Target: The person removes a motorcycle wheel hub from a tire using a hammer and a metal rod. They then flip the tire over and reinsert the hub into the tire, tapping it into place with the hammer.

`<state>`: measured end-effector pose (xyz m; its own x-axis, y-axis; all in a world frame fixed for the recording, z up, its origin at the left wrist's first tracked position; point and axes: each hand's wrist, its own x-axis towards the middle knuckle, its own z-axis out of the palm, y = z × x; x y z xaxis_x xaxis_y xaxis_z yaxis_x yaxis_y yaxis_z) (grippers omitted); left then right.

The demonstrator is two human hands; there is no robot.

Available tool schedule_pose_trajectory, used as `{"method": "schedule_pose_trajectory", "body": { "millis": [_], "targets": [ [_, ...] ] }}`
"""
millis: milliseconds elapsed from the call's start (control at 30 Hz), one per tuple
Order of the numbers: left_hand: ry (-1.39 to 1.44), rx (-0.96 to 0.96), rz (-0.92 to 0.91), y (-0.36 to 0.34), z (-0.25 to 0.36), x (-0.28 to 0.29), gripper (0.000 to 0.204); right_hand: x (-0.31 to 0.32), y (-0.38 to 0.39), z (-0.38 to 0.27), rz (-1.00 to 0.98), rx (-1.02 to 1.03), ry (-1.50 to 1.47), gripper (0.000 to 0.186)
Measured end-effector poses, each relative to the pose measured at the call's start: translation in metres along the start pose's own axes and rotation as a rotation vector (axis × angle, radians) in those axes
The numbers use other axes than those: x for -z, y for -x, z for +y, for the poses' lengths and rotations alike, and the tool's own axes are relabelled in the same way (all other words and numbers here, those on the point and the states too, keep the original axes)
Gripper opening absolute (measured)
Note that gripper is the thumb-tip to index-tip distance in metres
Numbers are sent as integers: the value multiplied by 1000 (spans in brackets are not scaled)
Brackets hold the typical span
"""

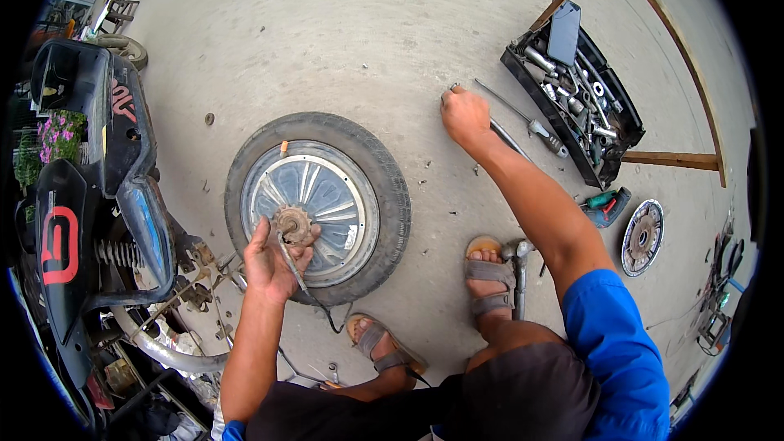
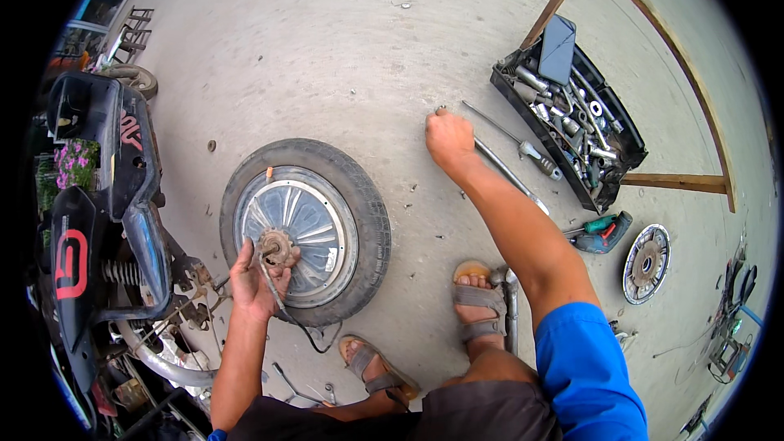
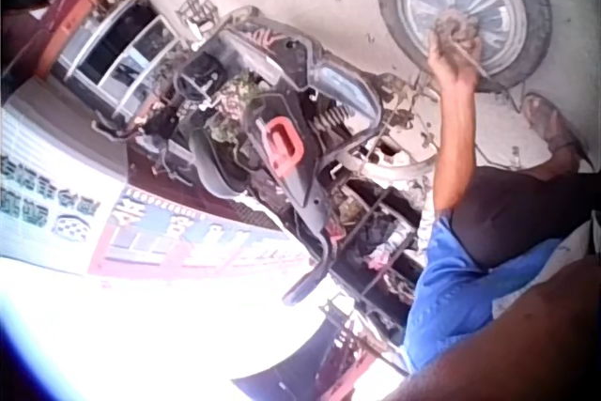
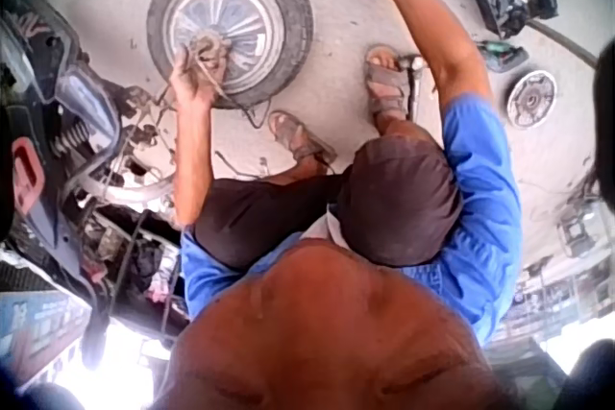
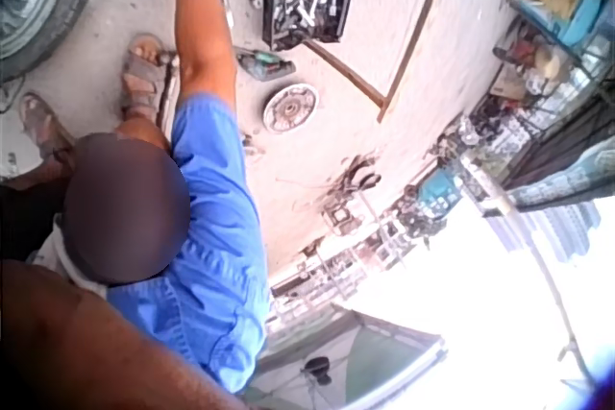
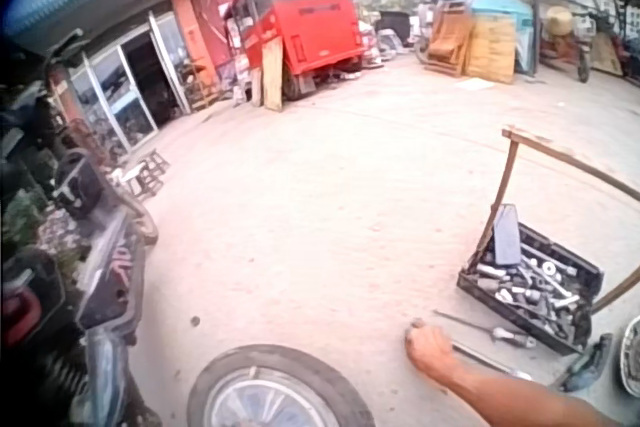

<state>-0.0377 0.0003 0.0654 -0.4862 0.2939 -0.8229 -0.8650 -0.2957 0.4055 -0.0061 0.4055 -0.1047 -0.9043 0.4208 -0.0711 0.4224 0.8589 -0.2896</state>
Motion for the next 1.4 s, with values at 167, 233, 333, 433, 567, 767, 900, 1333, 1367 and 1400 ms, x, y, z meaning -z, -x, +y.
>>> {"method": "schedule_pose_trajectory", "body": {
  "millis": [167,233,333,433,567,767,900,1333,1367,1400],
  "targets": [
    [-26,-21,-20,0,-1,-2,58,-4,5,-4,46,-24,73,17],
    [-25,-25,-34,0,-1,-2,59,-2,11,-7,128,-60,-11,18],
    [-17,-30,-37,1,-1,-1,59,17,25,-13,59,-157,-145,20],
    [-41,-36,-20,1,0,-3,58,19,37,-3,30,-162,-301,25],
    [-53,-48,-21,3,0,-7,58,35,56,5,-167,-282,-1053,29],
    [-40,-55,-23,3,0,-9,61,61,72,-2,-276,-385,-1483,23],
    [-30,-43,-33,2,0,-10,61,63,73,0,-297,-350,-1536,23],
    [-7,-40,-27,2,0,-10,60,72,73,-3,-289,-348,-1583,19],
    [-7,-39,-28,2,-1,-9,60,75,73,-5,-287,-353,-1581,18],
    [-5,-38,-31,2,-1,-9,60,77,72,-7,-270,-372,-1575,18]
  ]
}}
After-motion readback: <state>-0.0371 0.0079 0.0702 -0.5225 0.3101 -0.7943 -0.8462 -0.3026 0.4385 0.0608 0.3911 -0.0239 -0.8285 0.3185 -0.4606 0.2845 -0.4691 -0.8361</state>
